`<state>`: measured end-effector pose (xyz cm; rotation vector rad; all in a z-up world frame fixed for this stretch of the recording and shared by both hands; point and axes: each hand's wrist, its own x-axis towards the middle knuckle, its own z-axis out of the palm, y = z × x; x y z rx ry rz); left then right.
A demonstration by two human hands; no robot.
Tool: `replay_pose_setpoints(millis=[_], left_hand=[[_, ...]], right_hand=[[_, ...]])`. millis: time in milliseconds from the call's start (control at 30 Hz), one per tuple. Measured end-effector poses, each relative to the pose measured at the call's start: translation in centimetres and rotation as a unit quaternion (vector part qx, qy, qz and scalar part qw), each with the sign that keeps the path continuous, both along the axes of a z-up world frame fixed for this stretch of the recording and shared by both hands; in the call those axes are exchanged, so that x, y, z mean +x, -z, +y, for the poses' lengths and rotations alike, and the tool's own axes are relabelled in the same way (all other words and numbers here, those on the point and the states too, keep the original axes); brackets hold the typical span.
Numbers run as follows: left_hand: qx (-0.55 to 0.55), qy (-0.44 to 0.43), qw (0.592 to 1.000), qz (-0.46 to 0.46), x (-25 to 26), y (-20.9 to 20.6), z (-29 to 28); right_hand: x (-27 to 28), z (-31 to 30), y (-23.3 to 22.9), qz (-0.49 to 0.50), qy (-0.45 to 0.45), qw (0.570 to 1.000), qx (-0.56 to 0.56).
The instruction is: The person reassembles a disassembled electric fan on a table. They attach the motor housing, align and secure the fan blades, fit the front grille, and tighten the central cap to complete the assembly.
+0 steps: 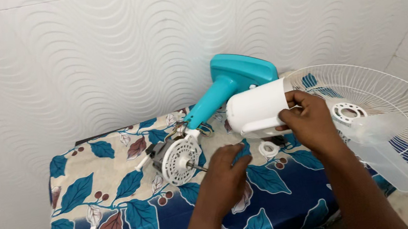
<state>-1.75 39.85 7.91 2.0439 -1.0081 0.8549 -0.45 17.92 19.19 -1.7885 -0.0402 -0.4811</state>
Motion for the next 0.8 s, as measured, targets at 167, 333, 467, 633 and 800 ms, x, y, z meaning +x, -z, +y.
replay_pose_setpoints(millis=[167,333,467,633,800], left_hand=[[-0.001,-0.079,0.994,-0.075,-1.3,-0.6,2.1],[-0.043,-0.223,0.971,-0.073,-1.0,-1.6,5.9],[-0.039,-0.199,0.979,-0.017,-0.3,-1.3,7.9],[-0.031,-0.199,0.979,-0.026,0.4,-0.7,8.3],[-0.019,-0.163,0.984,-0.069,1.3,-1.5,9.6]], right_hand=[[2.3,2.9,2.2,0.025,0.021,0.999,0.036],[4.1,3.7,4.2,-0.039,0.012,0.999,0.024],[5.5,4.3,5.6,-0.097,0.005,0.995,0.026],[6.1,5.8,6.4,-0.247,0.045,0.967,-0.05],[5.3,6.8,6.6,-0.361,0.11,0.917,-0.131]])
